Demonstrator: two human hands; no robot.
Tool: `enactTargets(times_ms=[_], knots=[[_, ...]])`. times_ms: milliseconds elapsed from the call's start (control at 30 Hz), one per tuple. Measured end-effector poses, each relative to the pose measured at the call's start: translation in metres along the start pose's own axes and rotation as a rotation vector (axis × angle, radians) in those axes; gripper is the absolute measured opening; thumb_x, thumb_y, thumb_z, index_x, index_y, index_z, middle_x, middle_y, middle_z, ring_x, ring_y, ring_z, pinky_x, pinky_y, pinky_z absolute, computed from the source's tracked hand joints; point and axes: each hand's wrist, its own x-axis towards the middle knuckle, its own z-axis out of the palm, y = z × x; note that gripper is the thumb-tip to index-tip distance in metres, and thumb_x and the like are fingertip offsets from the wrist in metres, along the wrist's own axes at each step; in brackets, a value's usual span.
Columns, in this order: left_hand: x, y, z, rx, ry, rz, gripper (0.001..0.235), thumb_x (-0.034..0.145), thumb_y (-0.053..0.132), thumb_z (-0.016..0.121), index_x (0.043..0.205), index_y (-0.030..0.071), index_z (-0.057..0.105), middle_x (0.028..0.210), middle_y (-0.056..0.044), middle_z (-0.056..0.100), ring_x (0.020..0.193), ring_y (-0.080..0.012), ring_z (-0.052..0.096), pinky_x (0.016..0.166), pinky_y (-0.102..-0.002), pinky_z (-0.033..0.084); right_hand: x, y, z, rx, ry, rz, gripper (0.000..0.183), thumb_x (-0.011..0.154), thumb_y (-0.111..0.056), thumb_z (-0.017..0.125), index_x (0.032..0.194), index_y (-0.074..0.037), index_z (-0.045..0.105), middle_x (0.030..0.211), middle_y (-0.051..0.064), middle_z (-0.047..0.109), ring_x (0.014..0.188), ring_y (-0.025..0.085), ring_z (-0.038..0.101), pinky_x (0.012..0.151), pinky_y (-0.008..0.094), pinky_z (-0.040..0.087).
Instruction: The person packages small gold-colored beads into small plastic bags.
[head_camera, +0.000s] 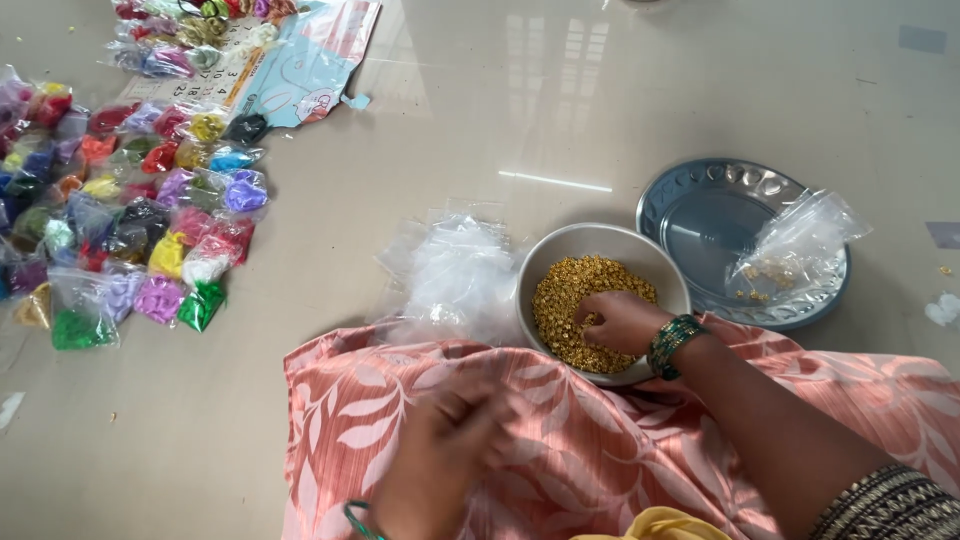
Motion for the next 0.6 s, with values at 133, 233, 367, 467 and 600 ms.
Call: enactTargets(times_ms=[133,233,367,467,600], knots=[[0.039,-0.037,-0.074,0.082,0.375,0.088,0.029,0.102,0.024,0.064,0.084,0.002,0.070,0.066,0.000,0.057,0.053,-0.0068,0.042,0.047,-0.025,0.034,0.008,0.006,-0.002,0.046,-0.044,0.012,0.032,0.087,-0.026,0.069,0.117,-0.016,0.072,0.115,0.010,0.076,0.105,0.025,0.072,0.095,0.040,0.054],[0.049,-0.044,-0.097,-0.013,0.377,0.253,0.038,0.108,0.027,0.057,0.081,0.001,0.061,0.063,0.000,0.051,0.052,-0.0070,0.043,0.046,-0.025,0.035,0.005,0.000,-0.010,0.109,-0.062,0.037,0.031,0.087,-0.027,0.069,0.115,-0.016,0.074,0.112,0.008,0.076,0.102,0.024,0.072,0.092,0.040,0.055],[0.056,-0.035,-0.135,0.010,0.456,0.207,0.032,0.106,0.027,0.052,0.085,0.004,0.062,0.065,-0.001,0.056,0.051,-0.0092,0.052,0.046,-0.025,0.042,0.005,0.001,-0.013,0.121,-0.076,0.039,0.031,0.088,-0.028,0.069,0.116,-0.016,0.073,0.109,0.008,0.076,0.100,0.023,0.072,0.091,0.040,0.055],[0.056,-0.051,-0.192,0.114,0.678,0.269,0.022,0.105,0.016,0.047,0.095,0.005,0.064,0.074,-0.002,0.062,0.058,-0.0105,0.056,0.049,-0.025,0.045,0.003,-0.001,-0.012,0.149,-0.091,0.057,0.030,0.088,-0.028,0.069,0.116,-0.015,0.073,0.109,0.008,0.076,0.099,0.022,0.073,0.090,0.039,0.056],[0.036,-0.080,-0.252,0.243,0.940,0.208,0.020,0.094,0.001,0.047,0.107,0.007,0.061,0.085,-0.004,0.063,0.063,-0.0133,0.058,0.049,-0.029,0.047,0.007,0.005,-0.009,0.130,-0.078,0.032,0.031,0.089,-0.028,0.068,0.117,-0.015,0.072,0.110,0.007,0.076,0.100,0.022,0.073,0.091,0.038,0.055]])
